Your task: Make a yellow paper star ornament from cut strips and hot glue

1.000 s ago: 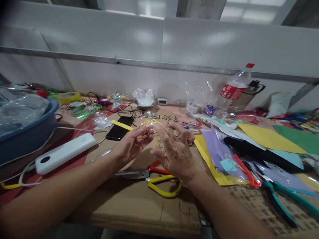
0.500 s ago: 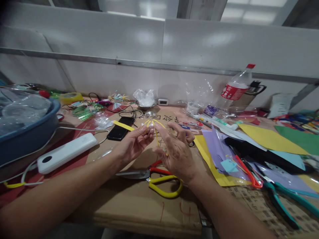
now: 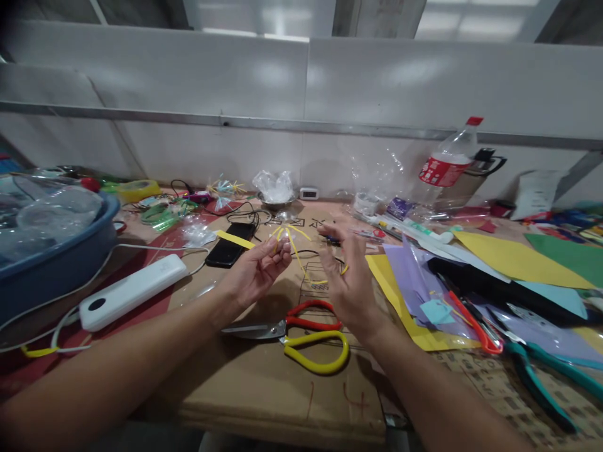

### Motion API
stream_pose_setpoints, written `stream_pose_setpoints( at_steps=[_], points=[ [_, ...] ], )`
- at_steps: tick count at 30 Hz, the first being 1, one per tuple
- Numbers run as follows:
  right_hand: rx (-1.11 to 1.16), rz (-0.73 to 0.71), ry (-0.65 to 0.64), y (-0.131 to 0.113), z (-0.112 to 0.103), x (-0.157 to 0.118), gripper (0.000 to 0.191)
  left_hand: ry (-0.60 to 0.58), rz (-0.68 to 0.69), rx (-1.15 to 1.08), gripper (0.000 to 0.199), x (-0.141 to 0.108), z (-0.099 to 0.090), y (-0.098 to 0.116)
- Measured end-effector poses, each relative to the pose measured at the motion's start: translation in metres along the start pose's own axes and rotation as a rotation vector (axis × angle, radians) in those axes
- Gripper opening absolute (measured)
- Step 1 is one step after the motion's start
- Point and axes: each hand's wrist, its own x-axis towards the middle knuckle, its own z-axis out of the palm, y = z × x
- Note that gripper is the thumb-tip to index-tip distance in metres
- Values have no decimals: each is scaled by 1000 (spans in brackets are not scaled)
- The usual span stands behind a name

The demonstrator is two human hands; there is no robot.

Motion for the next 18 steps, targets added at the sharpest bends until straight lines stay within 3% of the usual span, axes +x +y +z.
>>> stream_pose_setpoints(
  at_steps=[2,4,8,12,16,18],
  points=[
    [128,161,-8,12,3,3,32,-2,-9,-2,10,0,0,-2],
    [138,215,-65,22,6,5,38,6,-24,8,9,-2,1,-5],
    [-95,46,-106,28,9,3,51,25,-82,41,6,-4,3,-12],
    [-241,-115,-66,25,9,3,23,-2,-100,112,8,-5,3,-16],
    [-286,-34,-49,25,7,4,21,8,-86,350,32,-3,-1,-14],
    [-292,9,-33,26,5,4,19,24,58,558,40,-3,-4,-12]
  ],
)
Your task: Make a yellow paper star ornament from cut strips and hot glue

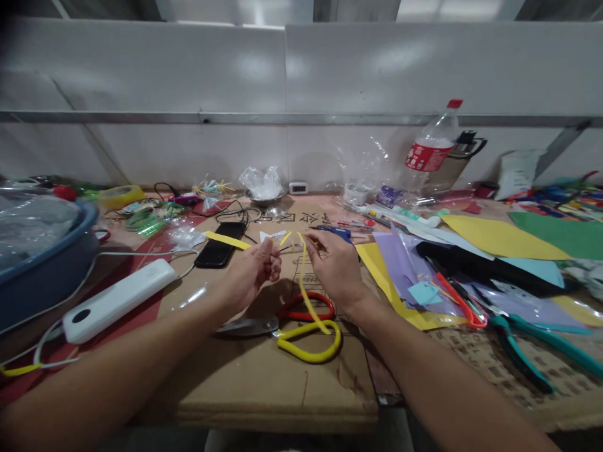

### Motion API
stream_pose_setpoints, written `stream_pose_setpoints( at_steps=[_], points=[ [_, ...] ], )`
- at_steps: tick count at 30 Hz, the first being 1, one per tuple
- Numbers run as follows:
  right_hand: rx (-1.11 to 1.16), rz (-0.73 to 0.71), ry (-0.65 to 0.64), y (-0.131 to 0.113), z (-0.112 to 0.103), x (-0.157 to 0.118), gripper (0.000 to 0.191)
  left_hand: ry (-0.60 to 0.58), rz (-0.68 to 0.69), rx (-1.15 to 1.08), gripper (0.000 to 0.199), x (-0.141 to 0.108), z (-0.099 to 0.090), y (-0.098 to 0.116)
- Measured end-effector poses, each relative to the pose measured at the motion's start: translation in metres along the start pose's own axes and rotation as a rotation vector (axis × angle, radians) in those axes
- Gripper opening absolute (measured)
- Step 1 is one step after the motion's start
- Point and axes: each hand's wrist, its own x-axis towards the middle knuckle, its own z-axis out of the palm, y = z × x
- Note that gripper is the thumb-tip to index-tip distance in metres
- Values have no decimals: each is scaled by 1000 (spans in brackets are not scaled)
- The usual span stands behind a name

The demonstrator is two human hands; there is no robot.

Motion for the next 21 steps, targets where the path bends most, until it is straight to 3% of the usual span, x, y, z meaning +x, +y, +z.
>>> stream_pose_setpoints(
  at_steps=[4,7,12,18,21],
  points=[
    [-20,-43,24,1,-5,-1,19,149,400,387,44,-5,-2,2],
    [-95,-173,-2,-2,-7,-3,19,75,561,493,59,-14,6,6],
    [-167,-362,-8,-11,-2,-8,19,-51,467,391,42,-20,13,6],
    [-49,-381,18,-22,-3,-12,41,-10,525,456,21,-11,1,0],
    [-8,-433,48,-27,-10,-11,37,1,550,551,20,-9,-2,1]
  ],
)
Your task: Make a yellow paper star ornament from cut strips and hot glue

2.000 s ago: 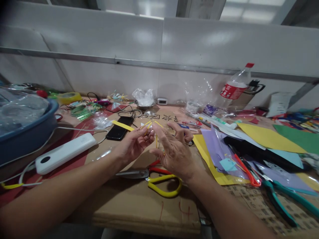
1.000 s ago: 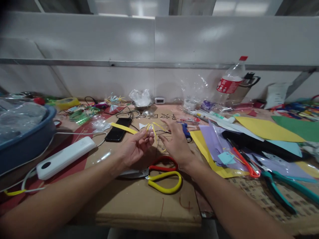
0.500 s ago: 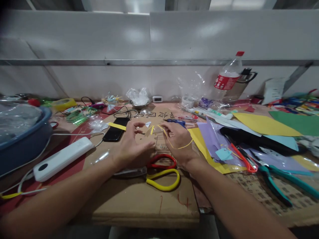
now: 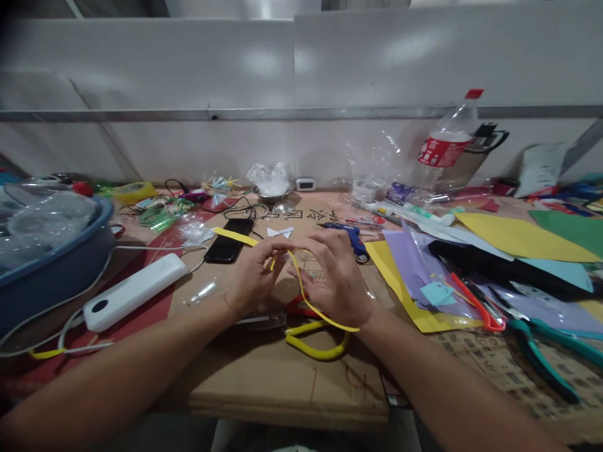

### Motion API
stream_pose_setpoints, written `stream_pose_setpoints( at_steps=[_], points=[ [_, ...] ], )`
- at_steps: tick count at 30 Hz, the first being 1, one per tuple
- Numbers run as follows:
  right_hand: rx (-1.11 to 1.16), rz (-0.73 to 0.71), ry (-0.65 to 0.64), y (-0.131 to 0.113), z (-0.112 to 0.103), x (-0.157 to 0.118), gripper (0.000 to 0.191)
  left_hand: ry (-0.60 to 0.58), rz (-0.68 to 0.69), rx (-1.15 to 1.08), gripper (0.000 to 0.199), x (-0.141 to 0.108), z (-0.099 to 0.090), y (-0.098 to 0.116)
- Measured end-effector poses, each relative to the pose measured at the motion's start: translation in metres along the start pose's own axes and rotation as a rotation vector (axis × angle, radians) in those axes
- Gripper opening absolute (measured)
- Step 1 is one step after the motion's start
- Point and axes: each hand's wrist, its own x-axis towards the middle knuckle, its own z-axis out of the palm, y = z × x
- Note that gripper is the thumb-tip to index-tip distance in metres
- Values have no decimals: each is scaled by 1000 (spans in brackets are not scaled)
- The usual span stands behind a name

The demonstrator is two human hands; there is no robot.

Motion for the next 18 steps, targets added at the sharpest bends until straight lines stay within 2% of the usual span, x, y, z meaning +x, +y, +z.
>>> stream_pose_setpoints(
  at_steps=[3,6,9,13,18],
  points=[
    [69,2,19,-3,-6,4,17,-27,2,46,18,0,0,2],
    [157,80,36,-3,-7,5,9,-45,-8,22,11,-1,0,3],
    [244,273,40,-1,-5,5,5,-83,16,45,7,-2,1,1],
    [424,588,-25,4,-1,6,12,-140,77,114,11,-4,4,-8],
    [657,872,-115,8,0,11,21,-181,-29,-68,15,-6,10,-15]
  ],
)
